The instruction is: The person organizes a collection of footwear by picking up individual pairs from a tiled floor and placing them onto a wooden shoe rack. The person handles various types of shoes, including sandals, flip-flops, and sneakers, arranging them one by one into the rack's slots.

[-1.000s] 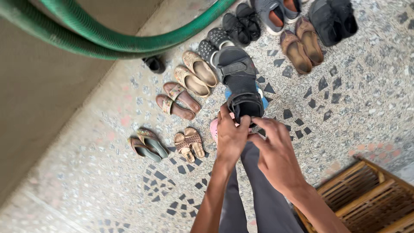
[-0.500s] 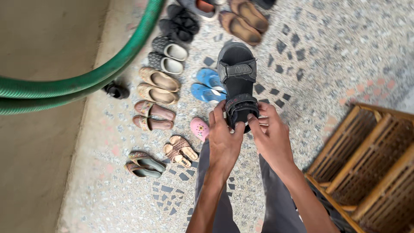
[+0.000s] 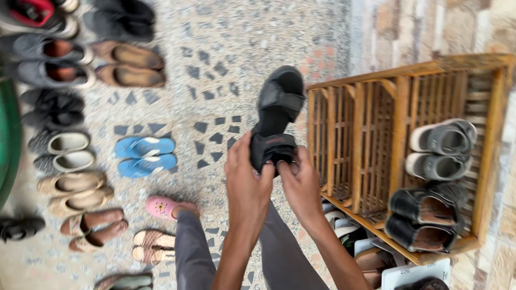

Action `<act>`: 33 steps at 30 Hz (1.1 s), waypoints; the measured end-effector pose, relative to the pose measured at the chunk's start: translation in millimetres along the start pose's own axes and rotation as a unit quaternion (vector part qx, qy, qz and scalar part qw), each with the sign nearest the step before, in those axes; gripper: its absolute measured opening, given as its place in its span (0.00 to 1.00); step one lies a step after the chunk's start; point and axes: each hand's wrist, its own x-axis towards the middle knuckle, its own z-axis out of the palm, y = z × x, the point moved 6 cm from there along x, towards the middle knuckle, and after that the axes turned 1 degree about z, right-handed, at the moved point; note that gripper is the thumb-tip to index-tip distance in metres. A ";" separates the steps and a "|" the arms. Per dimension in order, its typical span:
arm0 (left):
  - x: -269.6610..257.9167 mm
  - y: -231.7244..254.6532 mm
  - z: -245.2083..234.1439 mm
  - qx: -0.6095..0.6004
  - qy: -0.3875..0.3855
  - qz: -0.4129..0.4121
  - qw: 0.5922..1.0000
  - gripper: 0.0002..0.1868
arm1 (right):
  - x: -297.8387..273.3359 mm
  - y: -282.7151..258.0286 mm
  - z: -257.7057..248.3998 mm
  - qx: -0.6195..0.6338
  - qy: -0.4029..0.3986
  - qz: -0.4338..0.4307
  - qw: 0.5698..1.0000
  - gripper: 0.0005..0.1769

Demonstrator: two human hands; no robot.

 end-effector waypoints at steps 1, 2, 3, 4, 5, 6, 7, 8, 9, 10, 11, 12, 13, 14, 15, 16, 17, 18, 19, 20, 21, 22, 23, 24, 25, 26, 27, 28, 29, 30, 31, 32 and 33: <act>1.2 13.3 22.4 0.023 -0.015 0.023 0.999 0.34 | 5.9 6.5 -27.0 -0.008 0.034 0.031 0.999 0.13; 3.4 27.2 46.5 0.046 -0.029 0.048 0.997 0.34 | 10.8 13.0 -53.1 -0.015 0.068 0.062 0.996 0.13; 5.6 40.7 70.5 0.068 -0.043 0.073 0.994 0.34 | 15.7 17.3 -76.5 -0.002 0.097 0.073 0.993 0.14; 7.6 51.2 94.7 0.054 -0.064 0.075 0.994 0.34 | 21.1 21.3 -99.8 0.009 0.125 0.085 0.988 0.15; 9.5 61.2 118.8 0.041 -0.085 0.076 0.993 0.33 | 24.8 24.4 -123.1 0.021 0.154 0.096 0.983 0.15; 11.3 70.5 142.7 0.028 -0.105 0.077 0.991 0.33 | 31.0 21.5 -146.2 0.024 0.168 0.070 0.983 0.16; 14.0 81.0 166.6 0.026 -0.112 0.090 0.989 0.33 | 39.5 17.1 -169.8 0.027 0.182 0.043 0.982 0.17; 16.4 90.8 190.7 0.024 -0.121 0.102 0.987 0.33 | 46.1 12.4 -191.1 0.028 0.197 0.019 0.980 0.18; 18.1 99.1 212.9 0.021 -0.129 0.114 0.985 0.32 | 50.3 12.9 -209.6 0.056 0.213 0.034 0.975 0.20; 19.1 105.9 234.8 0.020 -0.142 0.121 0.982 0.32 | 54.8 12.6 -228.4 0.083 0.228 0.048 0.969 0.22; 19.8 111.7 255.6 0.019 -0.155 0.127 0.980 0.32 | 59.4 12.9 -245.4 0.110 0.243 0.061 0.962 0.24; 19.7 116.6 276.1 0.017 -0.168 0.131 0.977 0.32 | 64.2 12.2 -261.5 0.109 0.250 0.067 0.960 0.25; 20.5 120.1 295.0 0.013 -0.175 0.132 0.976 0.33 | 68.9 12.6 -276.6 0.109 0.258 0.073 0.957 0.25; 21.5 122.5 312.7 0.010 -0.181 0.132 0.975 0.34 | 74.4 14.1 -290.1 0.108 0.263 0.080 0.955 0.26; 22.4 124.4 329.6 0.006 -0.186 0.131 0.974 0.34 | 79.4 17.4 -304.1 0.108 0.271 0.097 0.952 0.24; 24.0 127.2 344.7 0.005 -0.185 0.140 0.973 0.35 | 84.6 20.8 -317.9 0.108 0.278 0.114 0.948 0.23; 25.7 129.8 358.8 0.004 -0.184 0.148 0.972 0.35 | 89.4 25.0 -329.7 0.108 0.285 0.131 0.943 0.22; 27.2 132.1 371.2 0.004 -0.182 0.156 0.971 0.35 | 94.1 29.1 -339.3 0.117 0.286 0.139 0.941 0.22; 29.0 131.3 383.2 0.029 -0.188 0.145 0.971 0.35 | 97.9 33.4 -348.7 0.126 0.287 0.146 0.938 0.22; 30.4 130.5 393.9 0.055 -0.195 0.134 0.970 0.35 | 101.6 38.4 -357.5 0.135 0.289 0.154 0.935 0.23; 31.7 129.6 403.5 0.080 -0.201 0.124 0.968 0.35 | 106.9 42.5 -365.5 0.138 0.287 0.150 0.936 0.22; 33.5 130.5 411.3 0.080 -0.201 0.122 0.969 0.34 | 113.0 46.6 -373.0 0.141 0.285 0.145 0.937 0.21; 35.2 131.0 418.3 0.080 -0.200 0.121 0.969 0.33 | 118.0 50.7 -379.5 0.144 0.284 0.141 0.938 0.21; 37.1 131.2 425.0 0.079 -0.198 0.118 0.970 0.32 | 122.3 55.1 -385.7 0.146 0.282 0.146 0.937 0.20; 38.7 131.0 432.2 0.079 -0.204 0.116 0.969 0.31 | 126.1 58.9 -390.6 0.147 0.281 0.151 0.936 0.20; 41.4 130.4 438.7 0.078 -0.206 0.113 0.969 0.29 | 131.0 61.3 -394.5 0.147 0.277 0.155 0.937 0.20; 44.1 129.3 444.7 0.077 -0.209 0.111 0.969 0.28 | 134.3 63.5 -397.7 0.144 0.276 0.167 0.935 0.20; 46.9 128.6 450.3 0.076 -0.207 0.113 0.969 0.27 | 137.1 64.7 -400.6 0.142 0.275 0.179 0.934 0.20; 49.7 127.4 455.7 0.076 -0.205 0.115 0.969 0.25 | 139.9 65.0 -402.9 0.139 0.274 0.192 0.932 0.21; 50.8 125.5 460.9 0.074 -0.205 0.117 0.969 0.24 | 141.6 63.1 -405.1 0.115 0.269 0.195 0.936 0.21; 52.9 122.9 464.7 0.073 -0.206 0.121 0.968 0.24 | 143.5 61.0 -406.1 0.090 0.265 0.198 0.940 0.22; 56.3 119.9 467.3 0.071 -0.205 0.124 0.968 0.23 | 146.9 58.8 -405.9 0.066 0.259 0.200 0.943 0.23; 58.4 117.3 469.4 0.069 -0.205 0.128 0.968 0.23 | 150.2 57.2 -405.5 0.045 0.261 0.205 0.942 0.23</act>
